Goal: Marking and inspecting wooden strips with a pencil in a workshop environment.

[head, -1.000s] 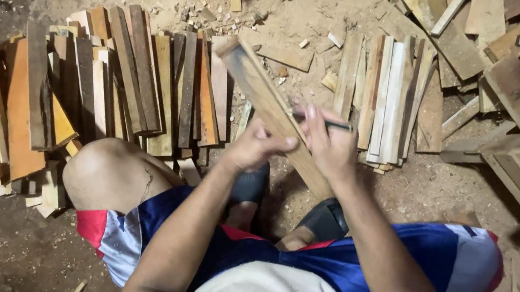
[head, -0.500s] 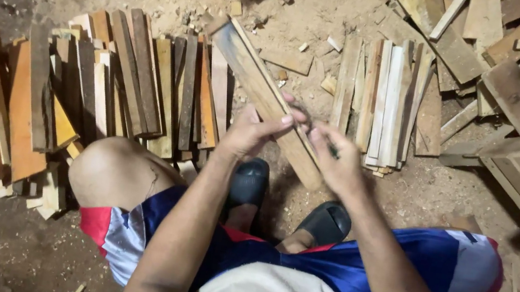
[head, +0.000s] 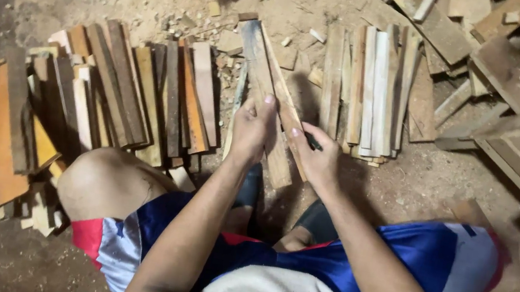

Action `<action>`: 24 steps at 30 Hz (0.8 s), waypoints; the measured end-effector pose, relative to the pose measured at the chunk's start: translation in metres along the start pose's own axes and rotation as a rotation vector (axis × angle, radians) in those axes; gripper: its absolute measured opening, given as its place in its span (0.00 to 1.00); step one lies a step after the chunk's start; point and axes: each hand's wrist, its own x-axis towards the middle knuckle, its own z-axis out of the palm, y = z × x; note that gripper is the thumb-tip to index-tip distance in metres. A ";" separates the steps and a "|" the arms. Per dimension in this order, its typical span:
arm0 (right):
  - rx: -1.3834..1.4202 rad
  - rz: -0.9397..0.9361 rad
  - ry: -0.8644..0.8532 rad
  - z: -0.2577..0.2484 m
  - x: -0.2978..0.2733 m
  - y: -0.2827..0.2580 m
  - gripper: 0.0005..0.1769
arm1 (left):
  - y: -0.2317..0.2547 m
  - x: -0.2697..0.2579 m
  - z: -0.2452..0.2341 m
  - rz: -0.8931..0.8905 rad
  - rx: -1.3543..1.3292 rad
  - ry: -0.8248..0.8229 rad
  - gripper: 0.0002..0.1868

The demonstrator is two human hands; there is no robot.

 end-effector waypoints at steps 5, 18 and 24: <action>0.146 0.049 0.064 -0.018 0.014 -0.007 0.28 | -0.012 0.023 0.024 0.039 0.201 0.062 0.17; -0.280 -0.200 0.453 -0.063 0.132 0.138 0.24 | -0.116 0.085 0.089 -0.082 0.120 -0.212 0.13; -0.519 -0.405 0.621 -0.083 0.153 0.186 0.25 | -0.144 0.082 0.111 -0.149 0.093 -0.322 0.16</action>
